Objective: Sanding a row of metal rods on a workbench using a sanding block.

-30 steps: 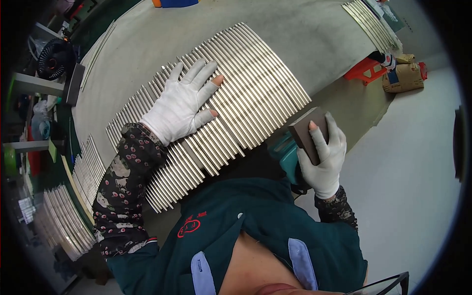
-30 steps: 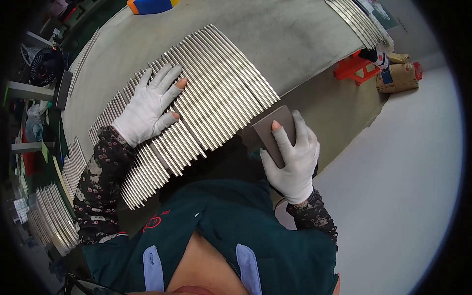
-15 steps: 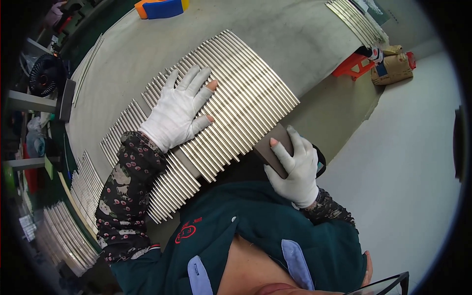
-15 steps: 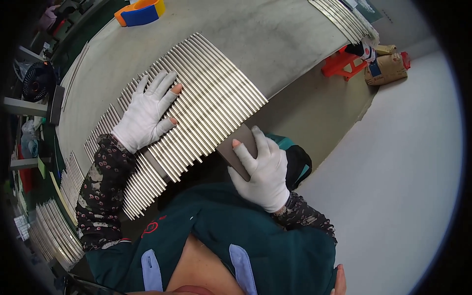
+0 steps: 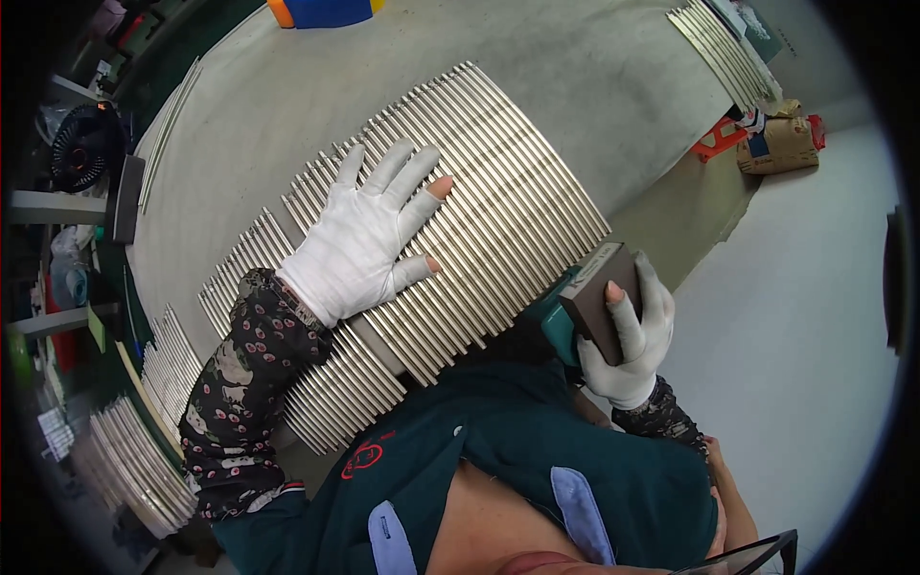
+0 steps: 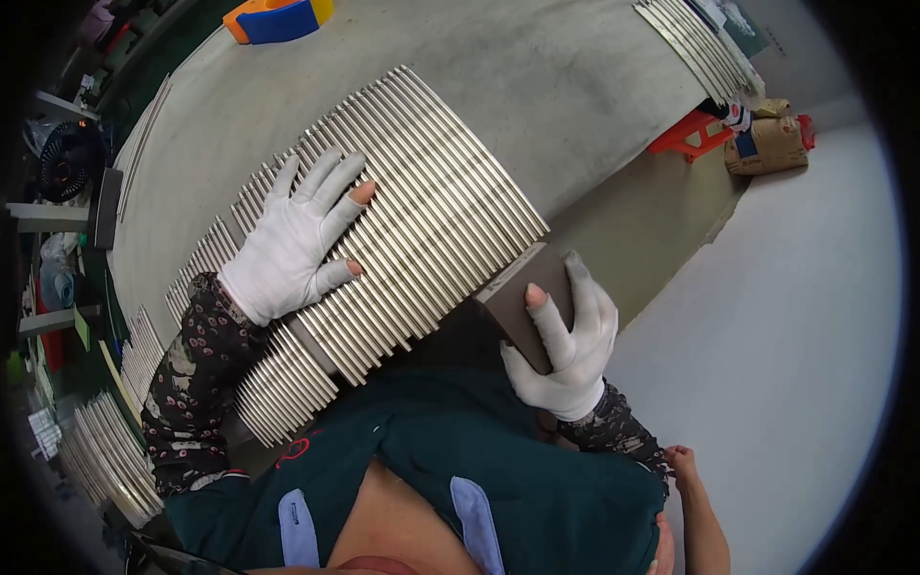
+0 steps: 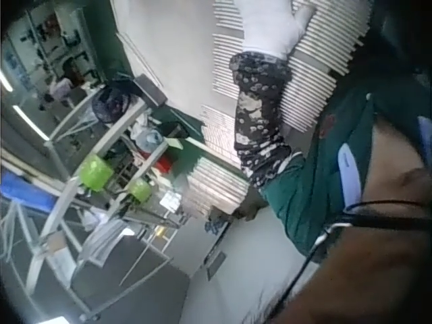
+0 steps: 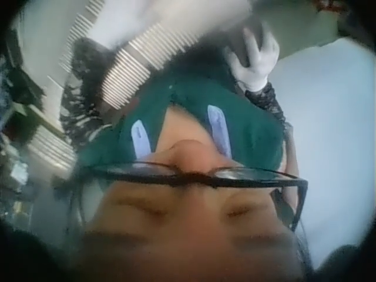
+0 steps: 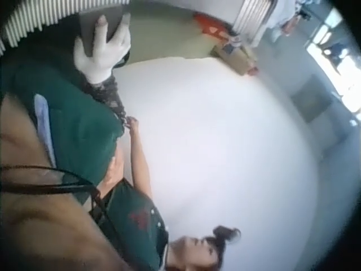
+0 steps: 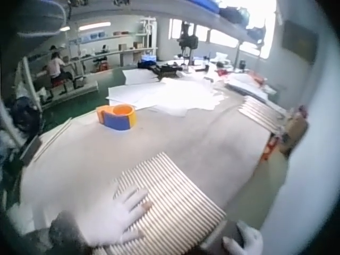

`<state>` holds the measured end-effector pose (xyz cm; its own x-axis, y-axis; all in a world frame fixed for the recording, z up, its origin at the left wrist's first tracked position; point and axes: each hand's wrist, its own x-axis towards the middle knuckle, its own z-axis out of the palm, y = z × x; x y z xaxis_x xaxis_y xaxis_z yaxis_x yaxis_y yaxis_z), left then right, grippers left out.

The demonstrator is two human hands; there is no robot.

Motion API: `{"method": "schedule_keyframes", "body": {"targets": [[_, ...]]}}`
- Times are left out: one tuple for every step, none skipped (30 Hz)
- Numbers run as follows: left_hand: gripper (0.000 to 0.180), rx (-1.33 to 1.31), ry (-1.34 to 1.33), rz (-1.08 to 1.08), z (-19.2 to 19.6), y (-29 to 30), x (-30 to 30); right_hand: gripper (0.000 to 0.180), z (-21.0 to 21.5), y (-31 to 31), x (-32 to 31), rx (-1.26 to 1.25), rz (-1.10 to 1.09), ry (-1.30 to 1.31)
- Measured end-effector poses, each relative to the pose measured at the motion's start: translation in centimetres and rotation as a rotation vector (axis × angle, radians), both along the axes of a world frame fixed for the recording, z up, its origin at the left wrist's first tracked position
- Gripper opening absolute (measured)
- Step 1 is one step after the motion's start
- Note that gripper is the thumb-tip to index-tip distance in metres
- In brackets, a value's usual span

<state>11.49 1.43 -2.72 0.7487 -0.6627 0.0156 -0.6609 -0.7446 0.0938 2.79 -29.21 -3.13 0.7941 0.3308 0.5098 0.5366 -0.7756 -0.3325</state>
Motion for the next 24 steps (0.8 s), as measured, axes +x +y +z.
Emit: {"method": "schedule_keyframes", "body": {"targets": [[0.07,-0.037,0.012,-0.016,0.2,-0.2,0.3,0.08,0.2,-0.1,0.4,-0.009,-0.016,-0.014],[0.07,-0.073,0.023,-0.034,0.3,-0.4,0.5,0.08,0.1,-0.1,0.6,-0.01,-0.019,-0.009],[0.071,-0.094,0.025,-0.045,0.5,-0.7,0.7,0.08,0.0,0.1,0.7,-0.032,-0.036,0.0],[0.071,-0.096,0.028,-0.049,0.4,-1.0,0.8,0.079,0.0,0.3,0.7,-0.054,-0.054,0.008],[0.071,-0.021,0.006,-0.062,0.2,-1.0,1.0,0.079,0.0,0.7,0.8,-0.054,-0.059,0.008],[0.071,0.054,-0.016,-0.074,0.0,-0.9,1.0,0.077,0.2,1.1,0.8,-0.084,-0.047,0.012],[0.071,0.033,-0.023,-0.069,-0.2,-0.7,1.0,0.075,0.4,1.6,0.8,-0.115,-0.036,0.015],[0.071,0.03,-0.026,-0.072,-0.2,-0.6,1.0,0.075,0.7,2.0,1.1,-0.118,-0.039,0.012],[0.07,0.04,-0.025,-0.068,-0.2,-0.6,1.1,0.073,0.9,2.5,1.4,-0.178,-0.042,0.025],[0.07,0.049,-0.023,-0.065,-0.1,-0.6,1.1,0.071,1.2,2.9,1.6,-0.239,-0.046,0.038],[0.07,0.045,-0.03,-0.065,-0.3,-0.6,1.1,0.065,1.3,3.1,1.7,-0.263,-0.037,0.033],[0.07,0.033,-0.041,-0.071,-0.4,-0.6,1.1,0.065,1.3,3.7,2.0,-0.267,-0.04,0.027],[0.07,0.021,-0.052,-0.078,-0.5,-0.7,1.3,0.064,1.2,4.5,2.7,-0.286,-0.072,0.022],[0.07,0.024,-0.052,-0.071,-0.5,-0.6,1.1,0.063,1.0,5.4,3.3,-0.297,-0.091,0.022],[0.07,0.028,-0.054,-0.077,-0.3,-0.5,1.2,0.06,1.2,6.3,4.0,-0.299,-0.096,0.012],[0.07,0.031,-0.056,-0.085,-0.2,-0.5,1.2,0.06,1.6,6.3,3.9,-0.305,-0.106,0.008],[0.07,0.022,-0.064,-0.081,-0.3,-0.5,1.1,0.055,1.9,6.2,4.0,-0.336,-0.087,0.009],[0.07,0.019,-0.069,-0.08,-0.4,-0.5,1.1,0.05,2.2,6.0,3.9,-0.368,-0.069,0.01],[0.07,0.012,-0.076,-0.079,-0.6,-0.5,1.1,0.051,3.2,5.2,3.2,-0.402,-0.071,0.076],[0.07,0.007,-0.084,-0.067,-0.9,-0.3,1.1,0.048,4.4,4.4,2.5,-0.419,-0.063,0.141],[0.069,0.001,-0.083,-0.073,-1.1,-0.4,1.2,0.047,5.2,3.3,1.9,-0.446,-0.091,0.164],[0.069,-0.004,-0.086,-0.073,-1.2,-0.4,1.2,0.045,5.7,2.5,1.5,-0.473,-0.118,0.187],[0.068,-0.007,-0.095,-0.077,-1.2,-0.5,1.3,0.044,5.8,2.0,1.2,-0.479,-0.188,0.17],[0.068,-0.009,-0.104,-0.08,-1.3,-0.5,1.4,0.043,5.9,1.6,0.9,-0.484,-0.257,0.152]]}}
